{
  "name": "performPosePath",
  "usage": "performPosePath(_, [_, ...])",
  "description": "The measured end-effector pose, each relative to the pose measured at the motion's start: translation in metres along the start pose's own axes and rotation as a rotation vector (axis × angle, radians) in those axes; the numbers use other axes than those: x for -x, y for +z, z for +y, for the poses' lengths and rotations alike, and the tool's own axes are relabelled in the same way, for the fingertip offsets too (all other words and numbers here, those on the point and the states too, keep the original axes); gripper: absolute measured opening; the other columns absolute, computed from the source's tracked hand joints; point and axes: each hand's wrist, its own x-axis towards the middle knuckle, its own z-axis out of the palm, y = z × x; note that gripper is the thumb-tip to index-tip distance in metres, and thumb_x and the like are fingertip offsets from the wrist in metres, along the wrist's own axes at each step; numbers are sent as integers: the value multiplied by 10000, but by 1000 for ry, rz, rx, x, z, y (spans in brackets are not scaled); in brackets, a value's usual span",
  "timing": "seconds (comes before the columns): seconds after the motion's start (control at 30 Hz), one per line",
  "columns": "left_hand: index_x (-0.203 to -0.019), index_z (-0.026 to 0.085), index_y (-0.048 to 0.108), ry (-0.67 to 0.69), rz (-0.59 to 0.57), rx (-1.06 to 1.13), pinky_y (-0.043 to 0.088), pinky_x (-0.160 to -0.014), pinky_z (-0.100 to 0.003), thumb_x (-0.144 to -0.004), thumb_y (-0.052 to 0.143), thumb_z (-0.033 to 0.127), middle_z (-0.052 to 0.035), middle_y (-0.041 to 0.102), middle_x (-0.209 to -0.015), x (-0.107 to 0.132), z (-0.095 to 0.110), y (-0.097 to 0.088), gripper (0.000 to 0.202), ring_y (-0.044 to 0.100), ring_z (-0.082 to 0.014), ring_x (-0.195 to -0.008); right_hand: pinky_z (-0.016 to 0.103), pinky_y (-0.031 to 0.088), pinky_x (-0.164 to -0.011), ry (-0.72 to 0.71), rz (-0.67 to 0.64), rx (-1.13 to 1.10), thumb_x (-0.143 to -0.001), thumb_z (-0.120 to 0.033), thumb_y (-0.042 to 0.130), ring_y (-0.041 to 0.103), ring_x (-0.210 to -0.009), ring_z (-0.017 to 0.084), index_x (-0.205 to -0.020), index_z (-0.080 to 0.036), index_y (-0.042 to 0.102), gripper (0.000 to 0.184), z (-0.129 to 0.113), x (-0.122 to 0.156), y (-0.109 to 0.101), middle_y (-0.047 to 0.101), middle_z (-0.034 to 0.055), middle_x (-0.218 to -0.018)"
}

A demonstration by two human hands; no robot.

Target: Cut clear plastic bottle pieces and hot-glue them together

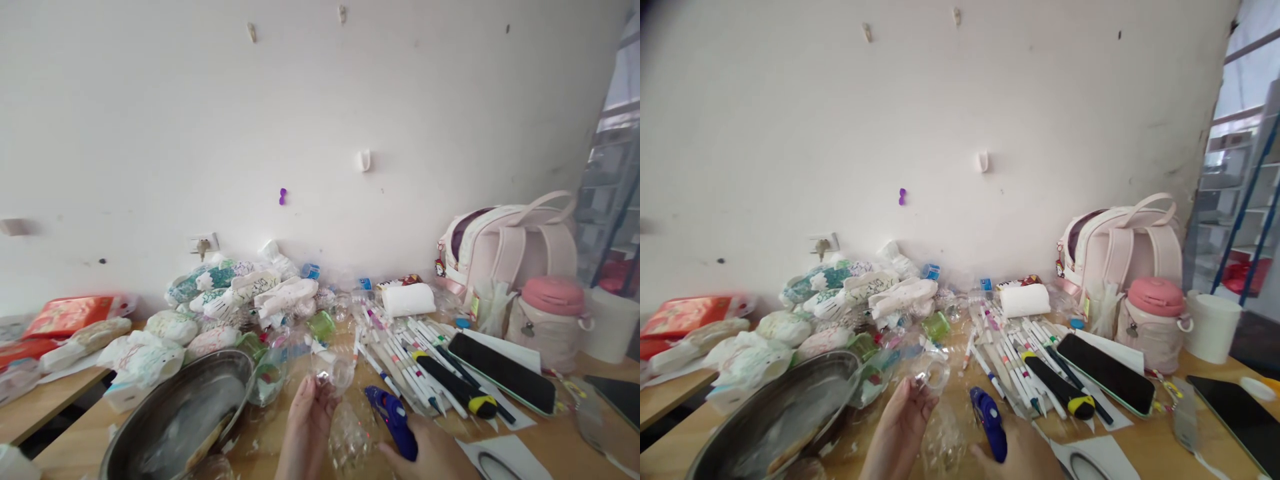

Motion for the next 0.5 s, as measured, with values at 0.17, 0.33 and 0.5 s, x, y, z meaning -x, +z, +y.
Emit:
performPosePath(0.17, [-695,150,717,-16,30,39,548,-675,-264,-520,879,231,-7,712,-729,-2,2,2,252,647,-133,-689,385,497,-880,25,-25,-11,-707,-441,581,625,-1019,321,-1159,-146,638,543,-3,2,-18,685,145,-1084])
performPosePath(0.33, [-627,150,700,-19,106,50,547,-629,-262,-394,917,245,-1,705,-671,-1,3,9,332,644,-136,-645,449,376,-1037,67,-122,81,-681,-459,627,463,-1238,369,-1337,-17,461,808,-3,4,-44,525,232,-1312])
performPosePath(0.5, [-635,148,695,-12,138,59,532,-603,-243,-351,924,258,-6,707,-684,0,4,12,381,641,-133,-659,517,403,-1010,-5,-73,22,-735,-462,607,417,-1255,430,-1262,-78,572,653,-13,29,-70,507,205,-1339])
